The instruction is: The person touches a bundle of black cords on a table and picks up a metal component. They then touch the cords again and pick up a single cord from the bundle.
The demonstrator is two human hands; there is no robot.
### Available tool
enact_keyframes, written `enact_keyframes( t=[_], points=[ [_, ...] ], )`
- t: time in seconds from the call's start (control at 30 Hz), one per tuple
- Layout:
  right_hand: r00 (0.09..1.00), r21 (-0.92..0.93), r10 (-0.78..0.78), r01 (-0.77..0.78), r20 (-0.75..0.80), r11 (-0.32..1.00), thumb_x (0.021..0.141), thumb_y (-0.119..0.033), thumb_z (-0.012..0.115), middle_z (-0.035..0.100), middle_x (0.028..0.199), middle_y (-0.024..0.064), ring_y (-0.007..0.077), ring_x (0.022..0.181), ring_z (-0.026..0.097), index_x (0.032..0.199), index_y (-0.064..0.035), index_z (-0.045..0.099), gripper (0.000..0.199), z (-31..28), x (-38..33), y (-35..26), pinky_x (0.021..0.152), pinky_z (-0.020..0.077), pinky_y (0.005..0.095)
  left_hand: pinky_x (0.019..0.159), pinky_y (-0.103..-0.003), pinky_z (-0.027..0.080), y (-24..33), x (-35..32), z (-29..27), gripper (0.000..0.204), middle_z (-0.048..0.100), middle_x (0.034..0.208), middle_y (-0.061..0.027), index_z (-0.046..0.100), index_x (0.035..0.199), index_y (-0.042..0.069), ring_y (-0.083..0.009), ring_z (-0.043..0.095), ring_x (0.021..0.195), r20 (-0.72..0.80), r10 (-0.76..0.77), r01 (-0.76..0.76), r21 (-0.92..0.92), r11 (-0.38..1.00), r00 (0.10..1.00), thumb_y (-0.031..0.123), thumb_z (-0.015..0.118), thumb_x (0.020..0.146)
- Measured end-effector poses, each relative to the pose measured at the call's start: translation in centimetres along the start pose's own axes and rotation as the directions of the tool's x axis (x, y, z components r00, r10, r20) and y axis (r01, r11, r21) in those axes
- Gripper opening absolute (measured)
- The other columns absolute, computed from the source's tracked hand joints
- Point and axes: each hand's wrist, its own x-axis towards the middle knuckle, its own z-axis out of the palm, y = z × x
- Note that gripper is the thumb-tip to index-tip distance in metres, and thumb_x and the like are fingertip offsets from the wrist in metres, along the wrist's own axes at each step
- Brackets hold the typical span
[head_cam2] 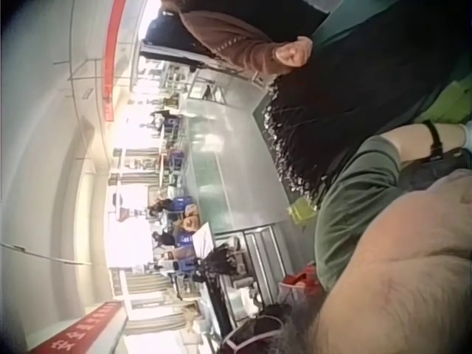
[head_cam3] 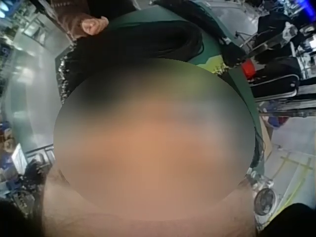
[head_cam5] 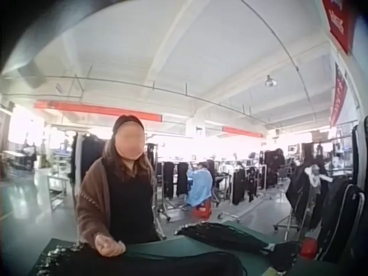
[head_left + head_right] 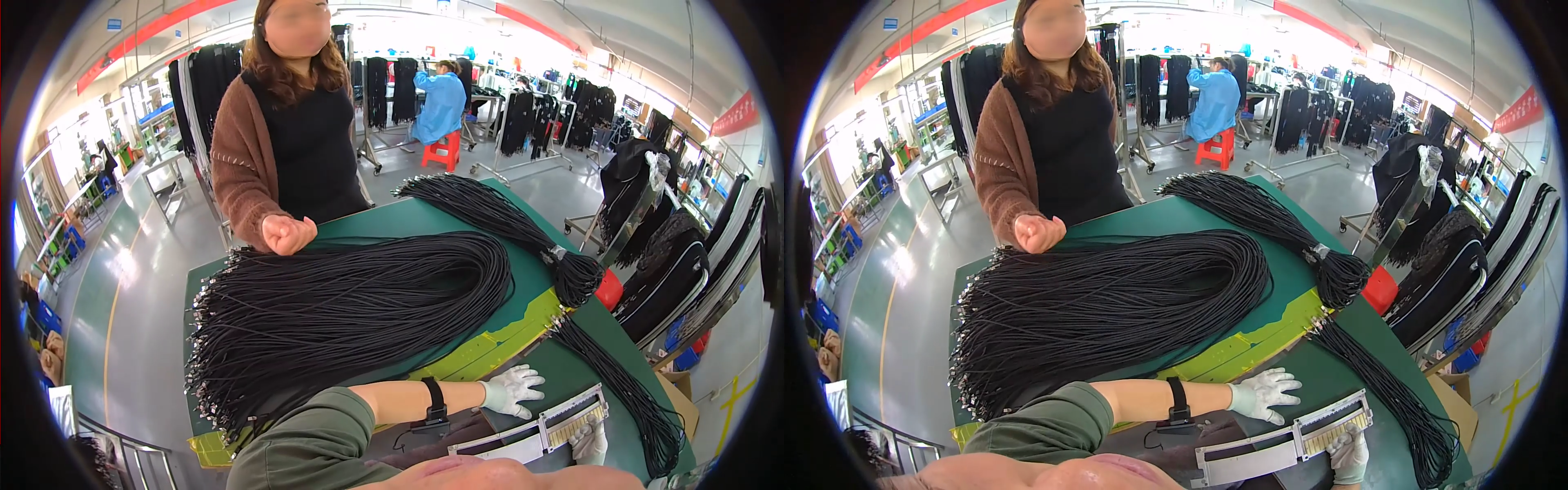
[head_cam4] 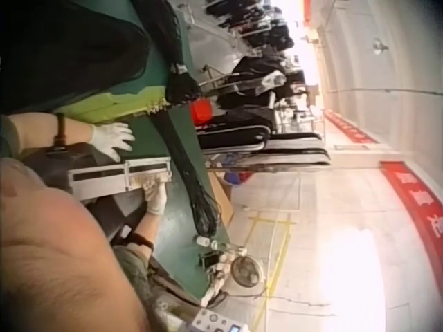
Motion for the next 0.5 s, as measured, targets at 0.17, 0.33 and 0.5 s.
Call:
enact_keyframes(
  t=[0.17,0.33,0.5],
  points=[
    [0.999,-0.003,0.007,-0.007,0.031,1.000,0.094,-0.039,0.053,0.063,0.072,0.0031,0.0184,0.063,0.061,0.112,-0.0071,0.056,0.037,-0.3,0.1,0.3,0.061,0.0536,0.0382,0.110,-0.051,0.023,-0.3,-0.3,-0.1,0.060,0.040,0.139,-0.0171,0.059,0.123,0.015,-0.0351,0.033,0.131,0.011,0.019,-0.019,-0.021,1.000,1.000,0.053,0.061,0.077],
    [0.993,-0.165,0.025,-0.006,0.116,0.986,0.095,-0.042,0.048,0.057,0.073,-0.0013,0.0133,0.059,0.053,0.113,-0.0128,0.057,0.035,-1.4,2.1,0.5,0.054,0.0494,0.0315,0.105,-0.042,0.034,0.3,-2.8,-3.3,0.053,0.051,0.131,-0.0152,0.056,0.126,0.009,-0.0293,0.045,0.124,0.001,-0.084,0.082,-0.247,0.966,0.996,0.039,0.064,0.083],
    [0.744,-0.417,0.100,0.253,0.661,0.873,0.093,-0.037,0.054,0.060,0.092,0.0058,0.0230,0.078,0.057,0.115,-0.0106,0.058,0.035,-7.9,3.8,-1.2,0.074,0.0505,0.0399,0.096,-0.033,0.045,1.1,-11.5,-19.4,0.027,0.064,0.115,-0.0114,0.064,0.112,0.002,-0.0212,0.059,0.108,-0.301,-0.260,0.066,-0.530,0.846,0.917,0.015,0.057,0.090]
  ],
)
